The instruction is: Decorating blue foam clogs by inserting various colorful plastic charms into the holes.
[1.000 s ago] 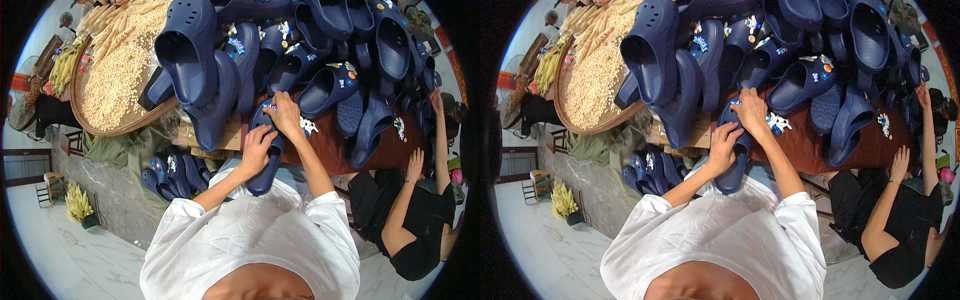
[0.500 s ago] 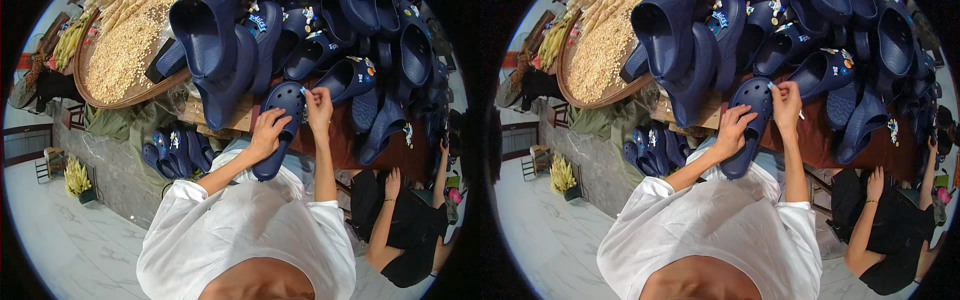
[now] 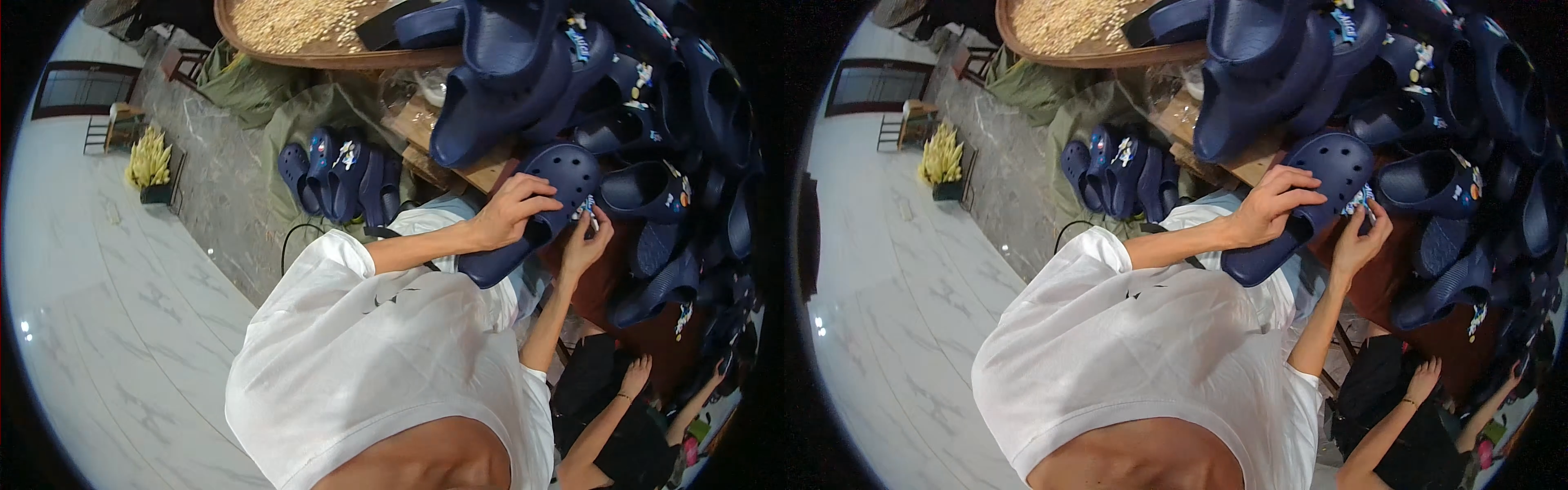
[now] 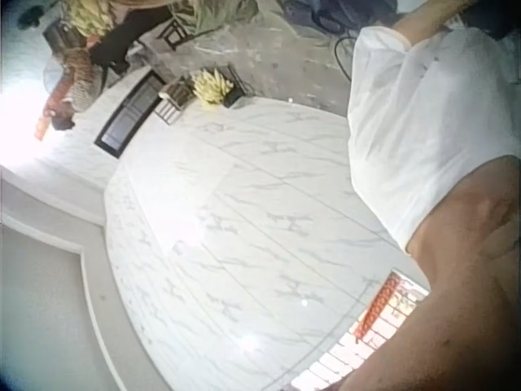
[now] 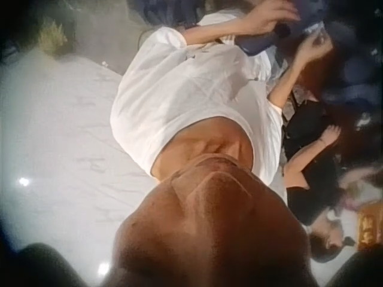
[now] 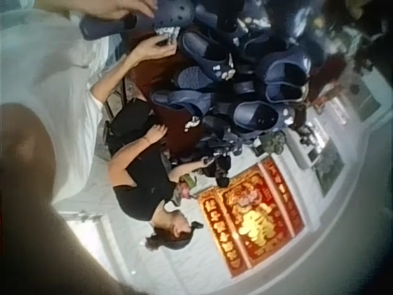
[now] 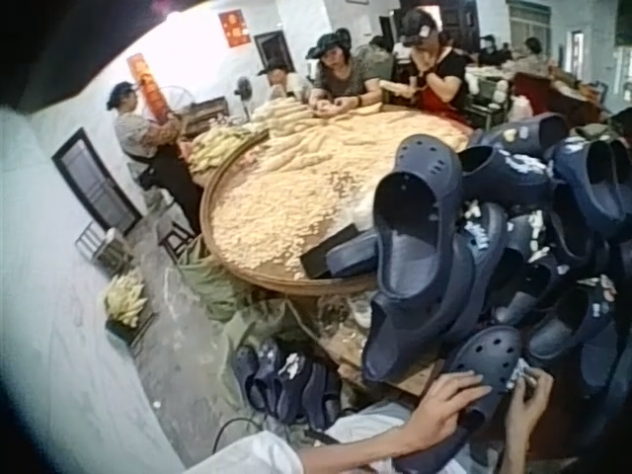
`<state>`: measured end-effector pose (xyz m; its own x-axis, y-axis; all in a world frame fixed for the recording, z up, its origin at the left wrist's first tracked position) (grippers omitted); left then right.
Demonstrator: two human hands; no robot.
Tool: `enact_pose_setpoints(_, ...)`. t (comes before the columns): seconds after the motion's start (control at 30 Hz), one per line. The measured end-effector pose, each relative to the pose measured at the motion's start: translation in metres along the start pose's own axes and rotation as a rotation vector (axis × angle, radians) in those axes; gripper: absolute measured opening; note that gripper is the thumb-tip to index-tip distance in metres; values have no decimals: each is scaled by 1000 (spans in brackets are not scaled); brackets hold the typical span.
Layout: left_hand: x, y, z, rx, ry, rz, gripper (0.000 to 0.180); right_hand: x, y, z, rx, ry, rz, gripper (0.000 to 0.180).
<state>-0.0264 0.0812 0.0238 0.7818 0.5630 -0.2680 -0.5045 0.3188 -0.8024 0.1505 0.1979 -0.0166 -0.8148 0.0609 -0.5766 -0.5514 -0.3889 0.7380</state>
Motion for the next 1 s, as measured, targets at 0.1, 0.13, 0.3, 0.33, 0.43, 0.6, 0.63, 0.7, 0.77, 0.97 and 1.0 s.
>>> enact_pose_setpoints(0.1,-25,-22,3,112,80,-38,54,-2,8,-3,-7,-61,42,19)
enact_pose_setpoints(0.13,-33,-26,2,106,69,-32,54,0,11,-5,-14,-49,45,19)
enact_pose_setpoints(0.3,-91,-48,7,379,118,48,43,21,23,-19,-41,2,214,21)
enact_pose_setpoints(0.33,-107,-51,5,466,166,100,38,26,28,-19,-120,44,254,20)
enact_pose_setpoints(0.43,-150,-52,-12,540,221,236,27,33,36,-23,-81,67,230,16)
enact_pose_setpoints(0.6,-205,-49,-60,389,330,372,37,38,36,-27,-132,106,148,14)
enact_pose_setpoints(0.63,-214,-40,-76,314,343,395,42,37,36,-28,-133,109,143,14)
enact_pose_setpoints(0.7,-233,-15,-111,157,361,437,52,38,32,-31,-88,131,117,14)
enact_pose_setpoints(0.77,-252,10,-144,6,379,465,59,42,32,-37,-78,137,164,14)
enact_pose_setpoints(0.97,-265,72,-215,-244,339,557,60,51,23,-47,-151,165,140,14)
enact_pose_setpoints(1.0,-263,80,-222,-292,322,564,59,51,24,-48,-166,177,118,14)
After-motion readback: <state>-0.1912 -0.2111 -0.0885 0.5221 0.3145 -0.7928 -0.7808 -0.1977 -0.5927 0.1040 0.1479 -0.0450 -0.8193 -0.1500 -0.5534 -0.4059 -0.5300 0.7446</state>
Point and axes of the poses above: each hand's wrist, its own z-axis towards the middle knuckle, its own x-axis out of the palm, y = z × x, the point moved 2 cm from there along z, towards the middle knuckle, and after that the axes turned 2 degrees about -y, right-handed, at the moved point
